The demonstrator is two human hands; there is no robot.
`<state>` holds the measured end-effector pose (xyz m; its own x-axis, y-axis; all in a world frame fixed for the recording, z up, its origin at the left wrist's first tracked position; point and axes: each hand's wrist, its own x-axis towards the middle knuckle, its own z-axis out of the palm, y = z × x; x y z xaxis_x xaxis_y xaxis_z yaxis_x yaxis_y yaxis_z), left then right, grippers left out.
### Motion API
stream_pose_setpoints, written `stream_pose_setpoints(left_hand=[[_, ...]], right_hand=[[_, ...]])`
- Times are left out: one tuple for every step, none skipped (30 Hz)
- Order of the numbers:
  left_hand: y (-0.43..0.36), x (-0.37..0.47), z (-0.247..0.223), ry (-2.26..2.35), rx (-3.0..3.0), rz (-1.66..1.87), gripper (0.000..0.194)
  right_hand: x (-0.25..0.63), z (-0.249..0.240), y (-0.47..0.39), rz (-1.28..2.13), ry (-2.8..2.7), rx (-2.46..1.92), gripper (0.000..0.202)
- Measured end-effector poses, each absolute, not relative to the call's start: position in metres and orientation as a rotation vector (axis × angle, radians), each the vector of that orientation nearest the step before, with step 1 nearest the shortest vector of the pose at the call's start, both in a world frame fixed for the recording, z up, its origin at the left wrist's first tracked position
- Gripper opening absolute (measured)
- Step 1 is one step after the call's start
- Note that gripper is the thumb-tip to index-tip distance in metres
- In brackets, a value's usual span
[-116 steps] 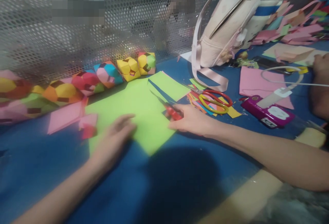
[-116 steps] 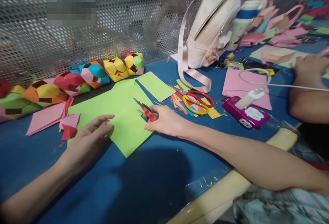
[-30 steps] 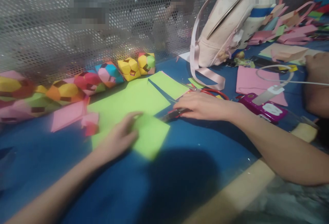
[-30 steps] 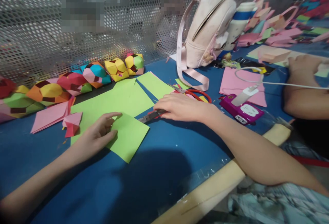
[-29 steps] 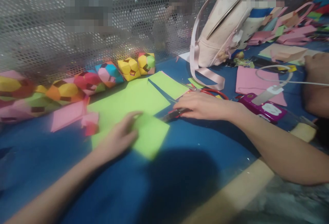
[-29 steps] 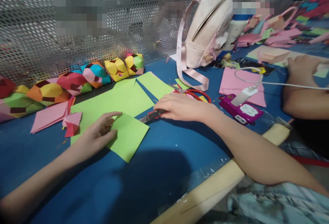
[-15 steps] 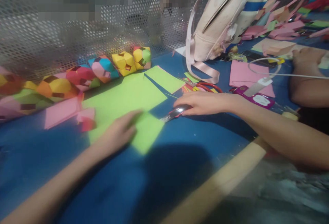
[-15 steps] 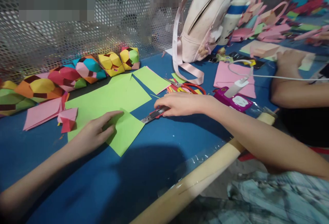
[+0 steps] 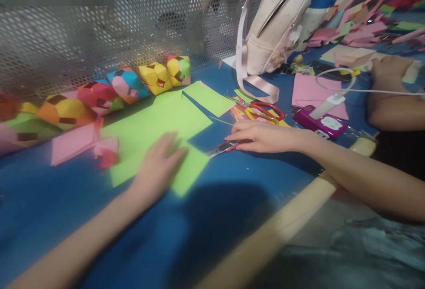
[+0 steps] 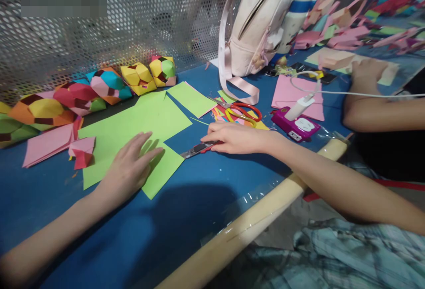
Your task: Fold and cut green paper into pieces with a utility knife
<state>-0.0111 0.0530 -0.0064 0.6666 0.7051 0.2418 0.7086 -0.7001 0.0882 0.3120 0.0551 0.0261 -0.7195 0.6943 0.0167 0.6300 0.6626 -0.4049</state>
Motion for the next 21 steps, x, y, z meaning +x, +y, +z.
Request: stream_pose_setpoints(left_hand=[[0.055, -0.014, -0.01, -1.149, -2.938, -0.436, 0.036], [0.056, -0.017, -0.014, -1.095, -3.016, -0.436, 0.038], [0.057, -0.019, -0.016, -1.053, -3.079, -0.418, 0.04], [0.056, -0.02, -0.018, -1.021, -3.116, -0.409, 0.042], [0.056, -0.021, -0.018, -1.005, -3.137, -0.407, 0.044], [0.054, -0.02, -0.017, -0.999, -3.149, -0.418, 0.044], [0.052, -0.019, -0.014, -0.998, -3.156, -0.426, 0.044], [0.05, -0.016, -0.011, -0.998, -3.158, -0.424, 0.042], [0.048, -0.014, -0.008, -0.995, -3.158, -0.402, 0.042], [0.047, -0.011, -0.005, -0.985, -3.154, -0.365, 0.042], [0.045, -0.009, -0.003, -0.972, -3.147, -0.322, 0.044], [0.045, -0.007, -0.001, -0.954, -3.136, -0.289, 0.046], [0.044, -0.005, -0.001, -0.938, -3.126, -0.261, 0.048], [0.044, -0.005, -0.001, -0.926, -3.117, -0.244, 0.05], [0.045, -0.004, -0.001, -0.915, -3.111, -0.236, 0.052], [0.045, -0.004, -0.002, -0.906, -3.107, -0.233, 0.053], [0.045, -0.004, -0.002, -0.901, -3.105, -0.232, 0.054], [0.045, -0.004, -0.003, -0.898, -3.105, -0.232, 0.054], [0.045, -0.005, -0.003, -0.901, -3.104, -0.231, 0.054], [0.045, -0.005, -0.003, -0.907, -3.102, -0.23, 0.053], [0.045, -0.005, -0.003, -0.912, -3.1, -0.227, 0.053]], right_hand=[[0.312, 0.025, 0.055, 0.568, -2.697, -1.08, 0.031], [0.312, 0.025, 0.055, 0.574, -2.688, -1.074, 0.031], [0.312, 0.025, 0.055, 0.582, -2.681, -1.07, 0.031], [0.312, 0.024, 0.055, 0.591, -2.675, -1.067, 0.031], [0.312, 0.024, 0.055, 0.599, -2.67, -1.068, 0.031], [0.312, 0.024, 0.056, 0.606, -2.665, -1.066, 0.031], [0.312, 0.024, 0.056, 0.61, -2.662, -1.061, 0.032], [0.312, 0.023, 0.056, 0.611, -2.662, -1.055, 0.032], [0.312, 0.023, 0.056, 0.611, -2.662, -1.051, 0.032], [0.312, 0.023, 0.056, 0.613, -2.663, -1.05, 0.033], [0.313, 0.023, 0.056, 0.617, -2.662, -1.053, 0.033], [0.313, 0.023, 0.055, 0.622, -2.662, -1.057, 0.033], [0.313, 0.023, 0.055, 0.628, -2.662, -1.061, 0.033], [0.313, 0.023, 0.055, 0.632, -2.659, -1.065, 0.033], [0.313, 0.022, 0.054, 0.635, -2.655, -1.066, 0.033], [0.313, 0.022, 0.054, 0.639, -2.651, -1.067, 0.033], [0.314, 0.021, 0.054, 0.642, -2.646, -1.066, 0.033], [0.314, 0.021, 0.053, 0.644, -2.642, -1.06, 0.033], [0.314, 0.02, 0.053, 0.647, -2.639, -1.055, 0.033], [0.315, 0.019, 0.052, 0.651, -2.637, -1.048, 0.033], [0.315, 0.018, 0.052, 0.655, -2.637, -1.04, 0.033]])
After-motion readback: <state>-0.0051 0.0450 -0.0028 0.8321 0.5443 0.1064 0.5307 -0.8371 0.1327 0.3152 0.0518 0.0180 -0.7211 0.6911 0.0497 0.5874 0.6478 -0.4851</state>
